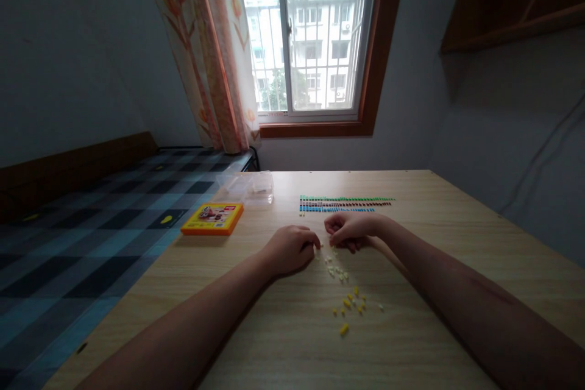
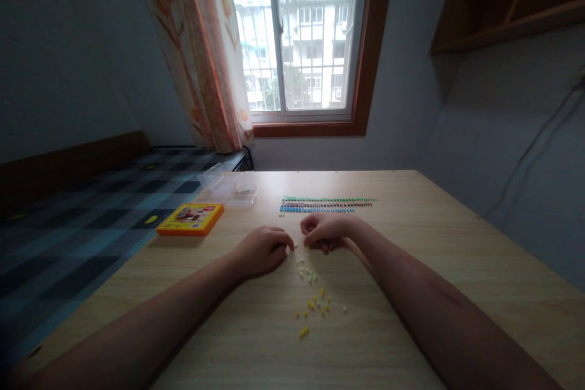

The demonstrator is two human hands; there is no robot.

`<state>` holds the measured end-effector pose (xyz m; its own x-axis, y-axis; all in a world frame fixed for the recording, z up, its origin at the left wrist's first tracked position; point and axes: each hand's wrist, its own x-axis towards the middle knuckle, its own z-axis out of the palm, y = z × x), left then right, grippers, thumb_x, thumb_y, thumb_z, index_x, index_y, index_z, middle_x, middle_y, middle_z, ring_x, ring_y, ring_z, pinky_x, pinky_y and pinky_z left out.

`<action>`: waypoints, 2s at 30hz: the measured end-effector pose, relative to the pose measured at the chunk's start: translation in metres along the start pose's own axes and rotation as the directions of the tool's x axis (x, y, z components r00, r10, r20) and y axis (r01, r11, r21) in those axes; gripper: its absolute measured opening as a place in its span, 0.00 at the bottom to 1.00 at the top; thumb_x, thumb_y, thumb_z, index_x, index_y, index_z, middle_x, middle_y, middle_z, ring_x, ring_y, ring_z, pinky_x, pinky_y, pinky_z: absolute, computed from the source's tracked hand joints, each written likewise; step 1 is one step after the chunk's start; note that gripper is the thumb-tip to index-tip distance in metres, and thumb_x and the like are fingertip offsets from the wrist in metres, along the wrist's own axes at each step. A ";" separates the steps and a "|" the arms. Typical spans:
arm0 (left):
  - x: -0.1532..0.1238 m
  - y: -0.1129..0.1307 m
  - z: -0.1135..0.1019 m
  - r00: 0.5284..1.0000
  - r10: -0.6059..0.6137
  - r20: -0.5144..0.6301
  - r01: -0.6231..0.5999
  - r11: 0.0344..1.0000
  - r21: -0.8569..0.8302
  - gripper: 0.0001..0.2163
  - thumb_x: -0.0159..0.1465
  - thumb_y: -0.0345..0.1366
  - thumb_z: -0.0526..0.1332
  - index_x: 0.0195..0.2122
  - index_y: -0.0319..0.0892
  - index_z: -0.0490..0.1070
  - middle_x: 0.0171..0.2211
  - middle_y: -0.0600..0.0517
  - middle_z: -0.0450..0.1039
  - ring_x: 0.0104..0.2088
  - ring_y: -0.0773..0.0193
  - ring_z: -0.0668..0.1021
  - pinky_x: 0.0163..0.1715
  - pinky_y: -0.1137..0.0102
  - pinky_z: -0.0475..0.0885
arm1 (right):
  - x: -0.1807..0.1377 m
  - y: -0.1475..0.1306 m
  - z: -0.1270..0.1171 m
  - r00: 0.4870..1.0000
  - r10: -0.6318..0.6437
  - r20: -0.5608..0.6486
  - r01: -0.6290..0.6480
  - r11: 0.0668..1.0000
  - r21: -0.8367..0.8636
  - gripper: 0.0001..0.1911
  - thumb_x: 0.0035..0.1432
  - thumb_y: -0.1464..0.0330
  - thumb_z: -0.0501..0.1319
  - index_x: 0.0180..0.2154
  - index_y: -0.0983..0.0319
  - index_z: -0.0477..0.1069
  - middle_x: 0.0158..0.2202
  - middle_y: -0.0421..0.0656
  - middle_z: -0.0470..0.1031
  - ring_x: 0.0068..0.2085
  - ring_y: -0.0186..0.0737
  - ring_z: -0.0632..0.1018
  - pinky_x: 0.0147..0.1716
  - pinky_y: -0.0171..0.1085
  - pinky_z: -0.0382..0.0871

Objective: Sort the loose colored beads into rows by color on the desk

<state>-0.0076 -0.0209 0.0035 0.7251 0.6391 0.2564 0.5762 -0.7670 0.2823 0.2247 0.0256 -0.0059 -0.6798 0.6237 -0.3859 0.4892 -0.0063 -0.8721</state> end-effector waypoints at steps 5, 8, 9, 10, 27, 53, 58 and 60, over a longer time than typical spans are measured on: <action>0.000 0.000 0.000 1.000 0.009 0.005 -0.009 1.000 -0.008 0.13 0.57 0.28 0.56 0.37 0.46 0.79 0.35 0.52 0.78 0.33 0.65 0.77 0.37 0.72 0.70 | 0.001 0.000 0.000 1.000 -0.016 0.007 0.016 1.000 -0.004 0.19 0.48 0.61 0.68 0.30 0.60 0.58 0.19 0.32 0.70 0.16 0.31 0.74 0.12 0.25 0.63; 0.000 0.000 0.000 1.000 0.001 -0.005 -0.001 1.000 -0.004 0.13 0.57 0.28 0.56 0.37 0.46 0.79 0.35 0.53 0.78 0.34 0.65 0.77 0.37 0.72 0.69 | -0.001 -0.002 0.000 0.999 -0.021 0.027 0.021 1.000 0.003 0.19 0.49 0.61 0.68 0.30 0.60 0.58 0.19 0.32 0.70 0.16 0.31 0.73 0.12 0.26 0.64; 0.000 0.000 0.000 1.000 0.000 -0.006 0.000 1.000 -0.005 0.13 0.57 0.28 0.56 0.37 0.46 0.79 0.35 0.53 0.78 0.33 0.65 0.77 0.37 0.72 0.69 | -0.002 -0.003 0.000 0.999 -0.023 0.029 0.023 1.000 0.003 0.18 0.49 0.62 0.68 0.30 0.60 0.58 0.19 0.32 0.70 0.16 0.32 0.73 0.11 0.26 0.64; 0.000 0.000 0.000 1.000 0.000 -0.007 0.000 1.000 -0.008 0.13 0.57 0.28 0.56 0.37 0.46 0.79 0.35 0.53 0.78 0.33 0.65 0.77 0.37 0.72 0.69 | -0.002 -0.003 0.000 0.999 -0.024 0.028 0.024 1.000 0.003 0.18 0.49 0.62 0.68 0.30 0.60 0.58 0.19 0.32 0.70 0.16 0.32 0.73 0.11 0.26 0.64; 0.001 -0.001 0.001 1.000 -0.011 -0.016 0.010 1.000 -0.028 0.13 0.56 0.27 0.56 0.35 0.45 0.79 0.34 0.53 0.79 0.33 0.65 0.77 0.36 0.73 0.69 | -0.004 -0.004 0.000 0.998 -0.040 0.058 0.040 0.999 -0.003 0.21 0.47 0.59 0.70 0.29 0.61 0.60 0.18 0.31 0.69 0.16 0.31 0.74 0.12 0.26 0.64; 0.001 0.001 0.002 0.995 -0.079 -0.057 0.081 0.996 0.036 0.14 0.58 0.30 0.56 0.38 0.48 0.80 0.35 0.54 0.79 0.34 0.63 0.78 0.37 0.70 0.70 | -0.001 0.000 0.000 1.000 -0.019 -0.004 0.019 1.000 0.006 0.14 0.51 0.64 0.65 0.30 0.61 0.61 0.19 0.33 0.71 0.15 0.31 0.73 0.13 0.27 0.68; 0.001 0.000 0.003 0.996 -0.066 -0.063 0.068 0.997 0.043 0.16 0.59 0.30 0.55 0.41 0.50 0.79 0.36 0.54 0.79 0.33 0.64 0.78 0.36 0.71 0.70 | -0.006 -0.002 -0.001 0.999 -0.027 0.033 0.026 1.000 0.018 0.18 0.46 0.63 0.69 0.29 0.61 0.59 0.17 0.30 0.68 0.15 0.31 0.73 0.13 0.27 0.68; 0.001 0.001 0.003 0.998 -0.048 -0.034 0.050 0.997 0.062 0.16 0.58 0.30 0.56 0.41 0.52 0.79 0.35 0.55 0.79 0.33 0.64 0.78 0.35 0.71 0.70 | -0.006 -0.003 0.000 0.999 -0.017 0.032 0.017 1.000 -0.001 0.19 0.46 0.63 0.69 0.29 0.61 0.59 0.17 0.30 0.67 0.16 0.31 0.73 0.13 0.27 0.67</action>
<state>-0.0056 -0.0212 0.0009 0.6832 0.6769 0.2740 0.6343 -0.7360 0.2367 0.2274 0.0222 -0.0005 -0.7056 0.5981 -0.3801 0.4777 0.0052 -0.8785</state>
